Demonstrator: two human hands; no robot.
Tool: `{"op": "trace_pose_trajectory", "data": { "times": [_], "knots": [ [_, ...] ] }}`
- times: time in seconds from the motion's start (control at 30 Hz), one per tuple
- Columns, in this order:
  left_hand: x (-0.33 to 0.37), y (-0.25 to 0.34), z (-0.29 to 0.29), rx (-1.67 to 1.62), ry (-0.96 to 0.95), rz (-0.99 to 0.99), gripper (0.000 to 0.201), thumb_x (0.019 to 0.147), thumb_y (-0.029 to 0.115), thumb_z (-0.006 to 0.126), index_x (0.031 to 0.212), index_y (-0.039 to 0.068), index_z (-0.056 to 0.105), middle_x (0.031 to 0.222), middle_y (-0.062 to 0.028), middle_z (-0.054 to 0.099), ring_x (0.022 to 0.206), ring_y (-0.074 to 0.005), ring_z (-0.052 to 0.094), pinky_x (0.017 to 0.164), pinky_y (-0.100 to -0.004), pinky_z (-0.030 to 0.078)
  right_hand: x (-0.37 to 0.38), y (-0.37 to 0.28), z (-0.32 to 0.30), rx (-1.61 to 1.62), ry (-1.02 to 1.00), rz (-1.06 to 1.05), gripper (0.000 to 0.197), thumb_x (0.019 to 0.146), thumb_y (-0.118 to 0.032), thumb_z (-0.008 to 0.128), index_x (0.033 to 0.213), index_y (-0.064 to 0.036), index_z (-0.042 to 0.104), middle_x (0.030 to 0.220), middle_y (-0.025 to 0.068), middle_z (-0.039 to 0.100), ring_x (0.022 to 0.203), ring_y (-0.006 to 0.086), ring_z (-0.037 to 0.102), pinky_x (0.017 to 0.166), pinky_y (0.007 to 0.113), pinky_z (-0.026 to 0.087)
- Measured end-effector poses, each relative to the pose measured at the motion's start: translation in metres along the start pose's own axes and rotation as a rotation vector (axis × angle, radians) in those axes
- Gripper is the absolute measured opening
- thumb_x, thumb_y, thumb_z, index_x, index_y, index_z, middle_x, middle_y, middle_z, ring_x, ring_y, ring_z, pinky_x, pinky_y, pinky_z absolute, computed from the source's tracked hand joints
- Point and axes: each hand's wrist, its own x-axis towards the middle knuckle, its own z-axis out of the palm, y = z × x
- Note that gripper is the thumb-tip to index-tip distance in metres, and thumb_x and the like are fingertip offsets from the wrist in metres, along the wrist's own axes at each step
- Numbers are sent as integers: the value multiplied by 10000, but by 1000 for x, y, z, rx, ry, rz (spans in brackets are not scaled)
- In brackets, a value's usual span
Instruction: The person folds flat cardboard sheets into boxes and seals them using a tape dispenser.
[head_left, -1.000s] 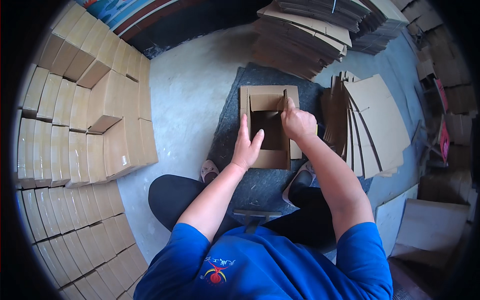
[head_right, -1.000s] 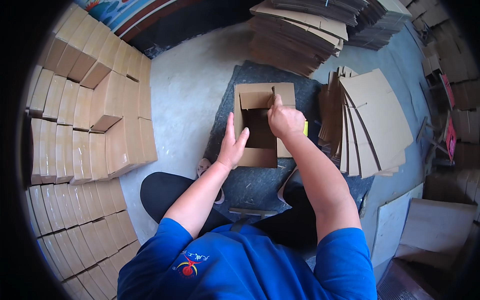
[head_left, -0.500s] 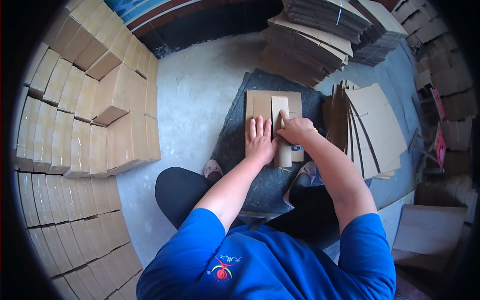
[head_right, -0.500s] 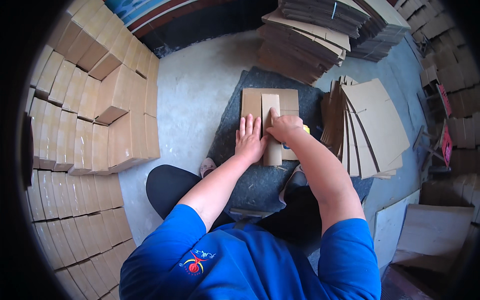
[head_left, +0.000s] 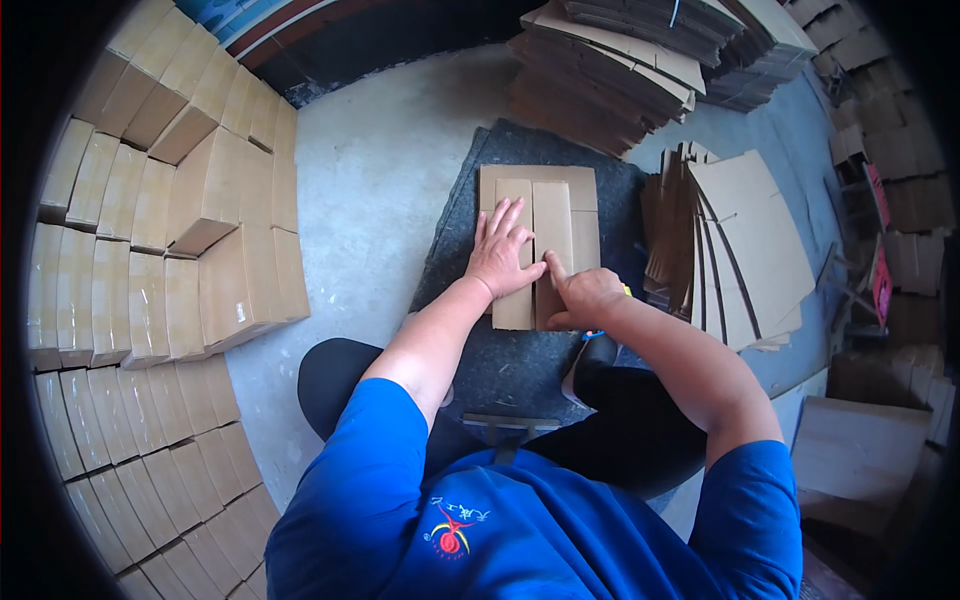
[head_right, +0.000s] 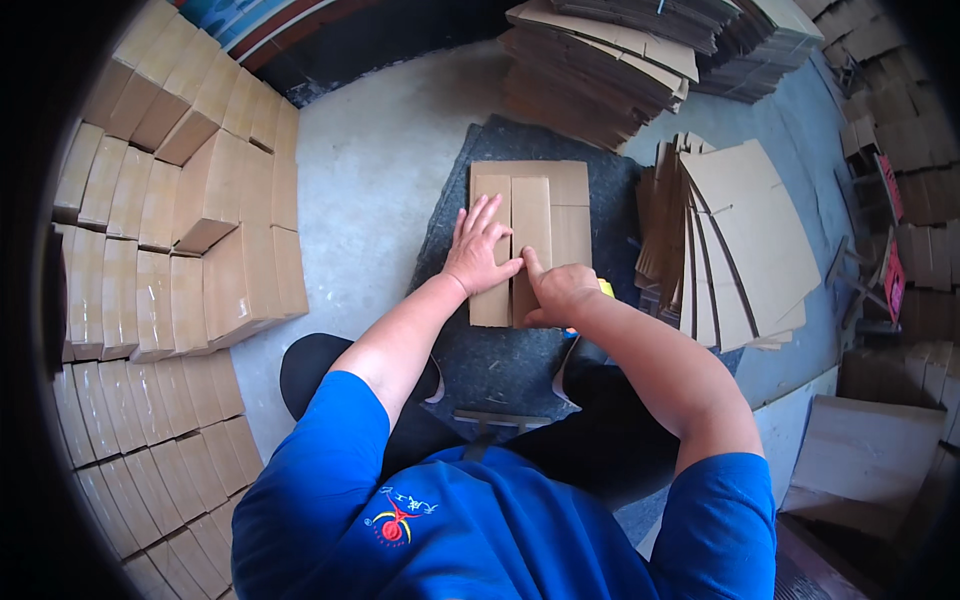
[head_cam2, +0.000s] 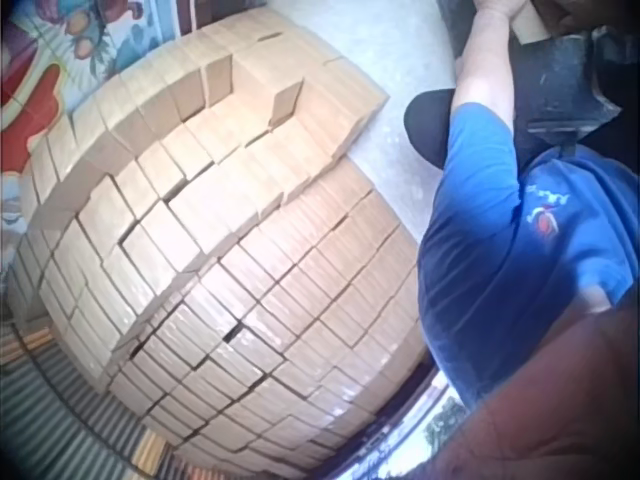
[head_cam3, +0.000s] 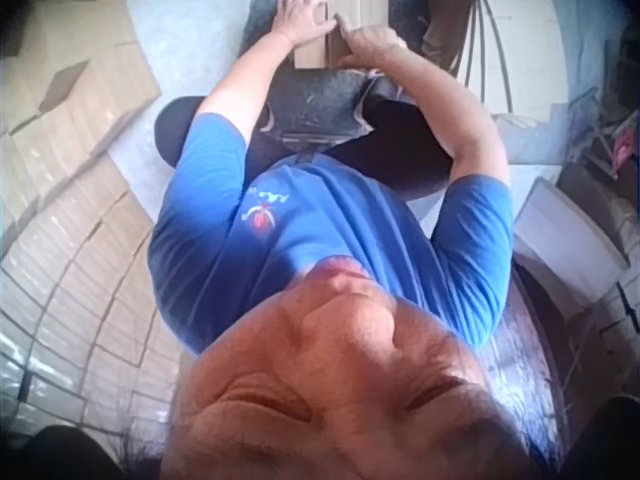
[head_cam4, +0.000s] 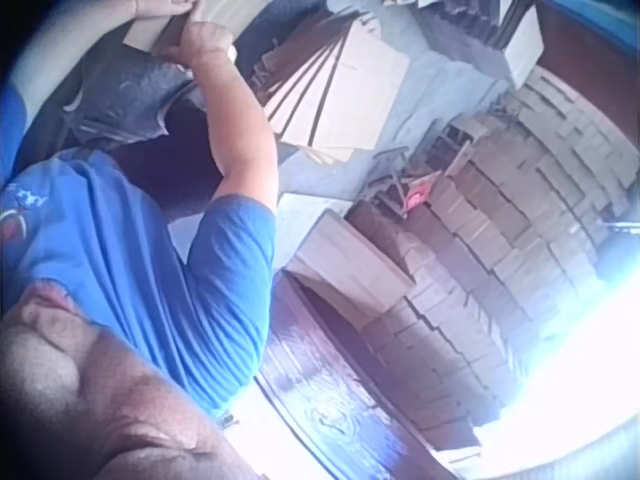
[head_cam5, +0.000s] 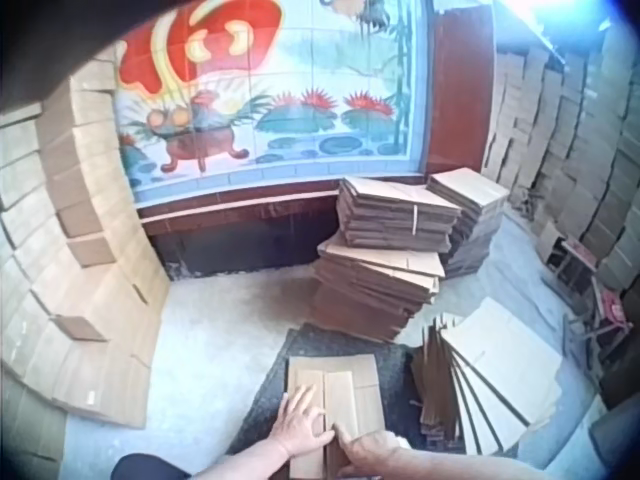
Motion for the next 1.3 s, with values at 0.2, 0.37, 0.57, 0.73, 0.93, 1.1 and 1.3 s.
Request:
{"op": "trace_pose_trajectory", "data": {
  "times": [0.2,0.37,0.57,0.73,0.93,1.1,1.3],
  "knots": [
    [45,-12,14,-38,62,-12,211,903,319,548,938,141,655,1568,-112,295,1476,-318,174,1174,-557,167,-3,2,-2,-2,-27,-23,1297,684,-687,726,1526,14,30,970,195,696,850,331,701,744,405,549],
    [70,-17,14,-28,139,-136,421,946,330,522,1334,167,510,1538,-69,345,1443,-268,262,1118,-480,336,0,-5,11,24,83,-36,1251,706,-679,707,1517,38,79,1000,200,679,831,313,702,715,394,554],
    [72,-1,17,31,182,-191,409,951,328,518,1313,138,533,1418,-72,465,1362,-266,374,1064,-437,401,5,0,21,54,220,-56,1151,728,-659,690,1483,61,206,987,202,672,809,311,700,709,400,559],
    [60,-15,18,-30,421,-205,409,822,286,666,1180,93,621,1315,-123,487,1270,-338,418,1024,-431,429,7,-8,8,44,174,-71,1116,734,-646,699,1466,70,253,1033,178,673,872,305,697,767,393,556],
    [-12,11,21,-116,186,-307,606,906,324,631,1441,129,424,1572,-167,243,1319,-381,430,1026,-434,446,9,12,18,85,260,-116,832,849,-556,624,1401,15,374,985,161,695,898,309,694,778,410,556],
    [-37,23,19,-143,141,-414,658,909,379,633,1469,146,379,1591,-169,176,1305,-413,439,1022,-453,448,26,24,9,288,380,134,519,837,-427,687,1131,-35,517,983,173,698,881,338,693,766,427,556],
    [8,29,-16,-123,-368,-585,967,899,480,621,1560,168,-12,1577,-295,50,1345,-422,410,1088,-408,393,57,60,2,396,69,129,627,787,-556,699,1020,26,710,1030,223,695,985,346,671,854,405,526]
  ]
}}
